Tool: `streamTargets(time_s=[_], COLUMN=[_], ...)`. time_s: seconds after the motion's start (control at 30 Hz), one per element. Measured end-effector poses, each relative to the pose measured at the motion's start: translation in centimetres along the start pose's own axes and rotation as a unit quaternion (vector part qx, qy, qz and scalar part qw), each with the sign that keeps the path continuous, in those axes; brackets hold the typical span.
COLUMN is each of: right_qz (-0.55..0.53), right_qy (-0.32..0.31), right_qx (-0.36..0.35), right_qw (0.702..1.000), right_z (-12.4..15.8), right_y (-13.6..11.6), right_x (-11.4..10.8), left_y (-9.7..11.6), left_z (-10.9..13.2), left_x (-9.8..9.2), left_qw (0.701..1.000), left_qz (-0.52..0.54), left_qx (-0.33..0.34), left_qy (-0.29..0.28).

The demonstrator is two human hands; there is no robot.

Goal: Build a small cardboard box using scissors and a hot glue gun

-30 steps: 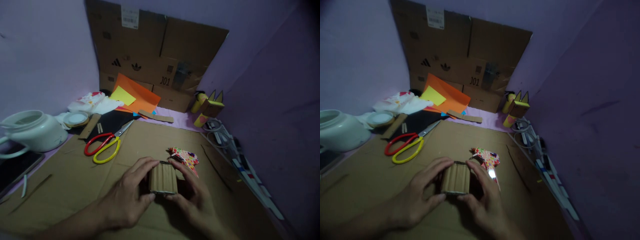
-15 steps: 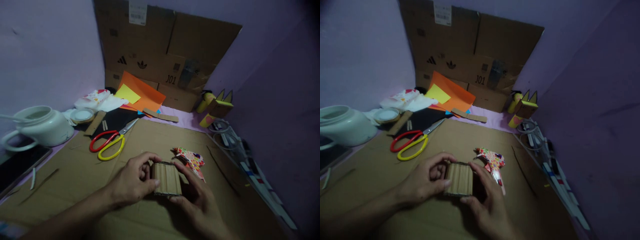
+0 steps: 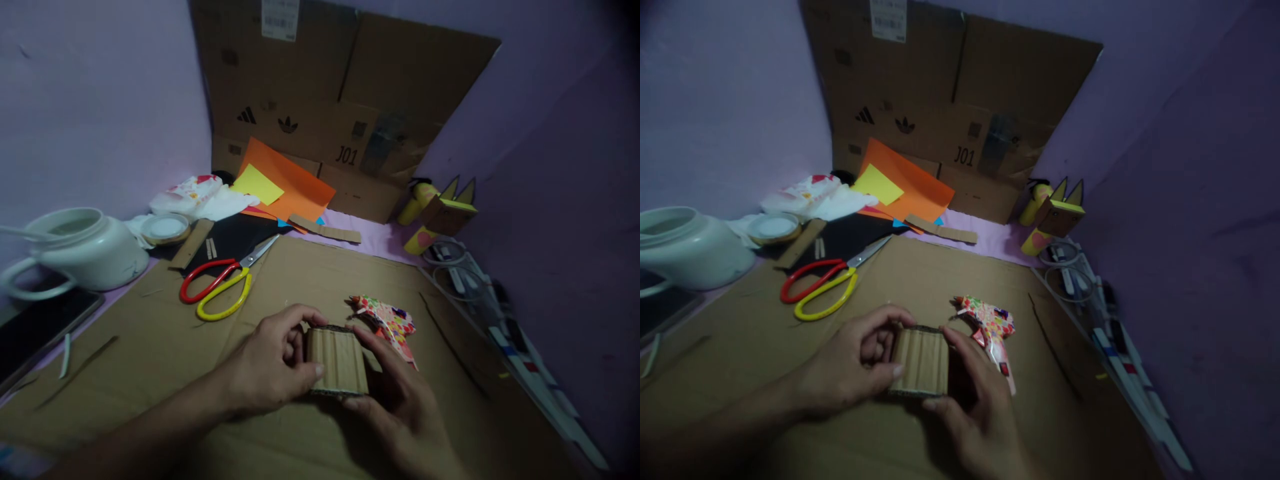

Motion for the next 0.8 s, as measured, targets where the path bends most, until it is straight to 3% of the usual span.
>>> streamTargets(time_s=[0.53,0.7,0.8], right_qz=[0.021,0.005,0.009], right_qy=[0.007,0.009,0.014], right_qx=[0.009,0.007,0.003], right_qw=[1.000,1.000,1.000], right_z=[0.1,0.1,0.1], right_y=[-0.2,-0.2,-0.2], right_x=[0.1,0.2,0.2], left_y=[-0.3,0.3,0.0], left_z=[-0.1,0.6,1.0], left_x=[-0.2,-0.2,-0.1], left_qw=[1.000,0.998,0.997], left_qz=[0.002,-0.007,-0.051], left_qx=[0.004,0.044,0.054], left_qy=[0.000,-0.049,-0.018])
Point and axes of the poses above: each hand's wrist, its own z-axis away from the middle knuckle, its own x-axis out of the palm, y = z × x, the point moved 4 cm from there along -z, towards the middle knuckle, and after that the axes turned 4 degrees about z, right-handed, at the moved point
